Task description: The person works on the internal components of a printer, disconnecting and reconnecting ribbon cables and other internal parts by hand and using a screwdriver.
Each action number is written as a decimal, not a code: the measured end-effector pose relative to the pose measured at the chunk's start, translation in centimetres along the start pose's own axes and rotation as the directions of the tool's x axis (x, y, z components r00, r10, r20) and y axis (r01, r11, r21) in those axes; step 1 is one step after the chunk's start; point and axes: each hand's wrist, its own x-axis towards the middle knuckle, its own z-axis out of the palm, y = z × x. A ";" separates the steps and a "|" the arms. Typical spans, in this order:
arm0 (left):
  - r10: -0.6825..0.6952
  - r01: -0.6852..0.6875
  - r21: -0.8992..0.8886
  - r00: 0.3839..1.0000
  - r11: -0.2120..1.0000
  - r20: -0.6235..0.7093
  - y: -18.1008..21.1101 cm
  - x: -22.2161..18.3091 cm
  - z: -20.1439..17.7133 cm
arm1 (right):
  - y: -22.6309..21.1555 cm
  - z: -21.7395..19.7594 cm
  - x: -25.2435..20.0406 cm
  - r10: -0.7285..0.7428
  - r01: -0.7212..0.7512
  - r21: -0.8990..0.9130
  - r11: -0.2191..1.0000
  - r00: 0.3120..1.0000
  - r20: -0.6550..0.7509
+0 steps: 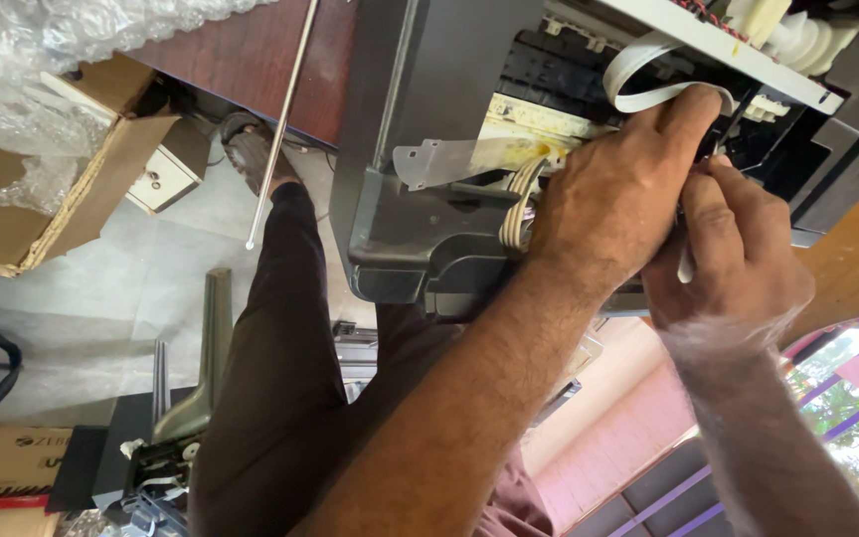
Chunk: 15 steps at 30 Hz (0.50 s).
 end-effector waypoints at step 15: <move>-0.007 0.008 -0.037 1.000 0.999 0.014 -0.1 0.4 0.5 | 1.9 1.6 -0.6 -0.073 0.075 0.036 0.997 0.995 -0.062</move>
